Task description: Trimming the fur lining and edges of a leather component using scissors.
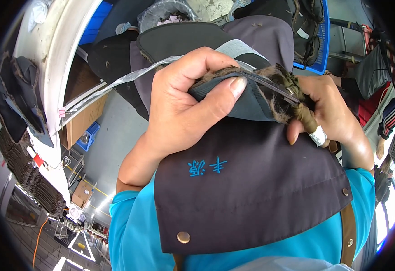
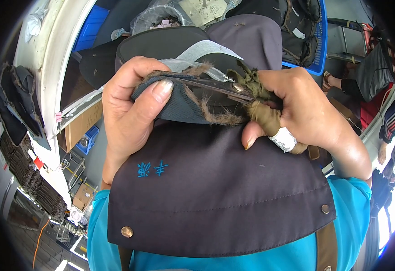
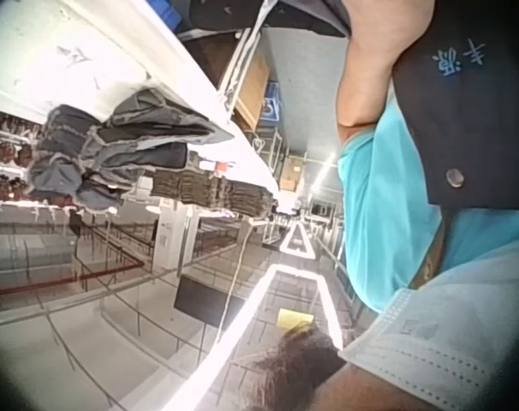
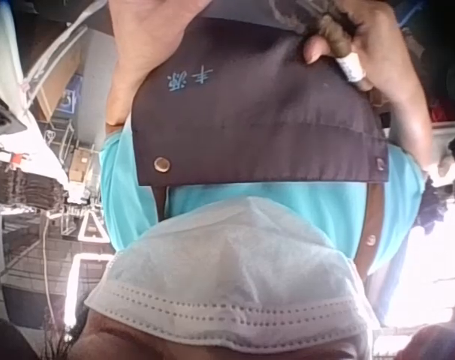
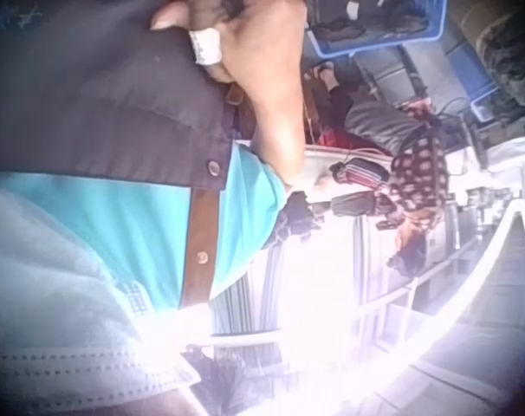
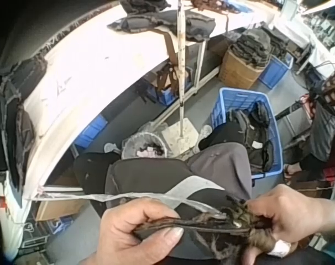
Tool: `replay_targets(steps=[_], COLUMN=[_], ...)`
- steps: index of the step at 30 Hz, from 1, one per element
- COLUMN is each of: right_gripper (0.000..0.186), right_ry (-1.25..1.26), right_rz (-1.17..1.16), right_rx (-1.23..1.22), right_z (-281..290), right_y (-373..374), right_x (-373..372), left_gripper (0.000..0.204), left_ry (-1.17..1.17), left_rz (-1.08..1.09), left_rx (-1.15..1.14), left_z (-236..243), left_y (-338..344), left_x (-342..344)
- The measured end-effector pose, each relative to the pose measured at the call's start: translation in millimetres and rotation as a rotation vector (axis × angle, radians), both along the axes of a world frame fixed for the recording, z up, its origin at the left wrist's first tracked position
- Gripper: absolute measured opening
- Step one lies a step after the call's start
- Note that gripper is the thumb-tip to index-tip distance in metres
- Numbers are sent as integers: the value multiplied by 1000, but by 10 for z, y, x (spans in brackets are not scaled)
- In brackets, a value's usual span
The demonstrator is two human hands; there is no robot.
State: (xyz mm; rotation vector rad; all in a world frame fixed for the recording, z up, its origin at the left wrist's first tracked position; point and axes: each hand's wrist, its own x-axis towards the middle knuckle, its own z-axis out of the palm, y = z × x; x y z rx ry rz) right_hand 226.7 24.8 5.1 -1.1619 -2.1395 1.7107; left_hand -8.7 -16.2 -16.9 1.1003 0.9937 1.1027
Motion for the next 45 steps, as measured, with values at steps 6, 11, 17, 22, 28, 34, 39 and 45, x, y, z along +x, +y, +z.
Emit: replay_targets(steps=[6,11,17,22,28,34,39,45], right_gripper=[19,21,19,17,26,31,25,24], right_ry=[-81,-126,-127,-77,-95,-151,-173,-158], right_rz=[56,111,110,93,110,132,84,179], right_rx=[171,302,256,110,88,114,49,244], right_z=[-6,30,28,33,45,88,94,58], right_y=[77,109,112,97,120,156,137,183], right_x=[58,17,-5,31,76,74,86,120], left_gripper=[7,9,9,10,10,10,11,8], left_ry=[-2,0,47,82,108,11,-82,-52], left_rz=[-32,-60,-86,-130,-170,-148,-160,-174], left_rx=[-15,-31,-23,-16,-46,-68,-131,-125], left_z=[19,39,50,51,42,18,23,12], left_y=[6,-6,-5,17,45,20,13,32], left_x=[-18,-22,-51,-62,-78,-62,-74,-78])
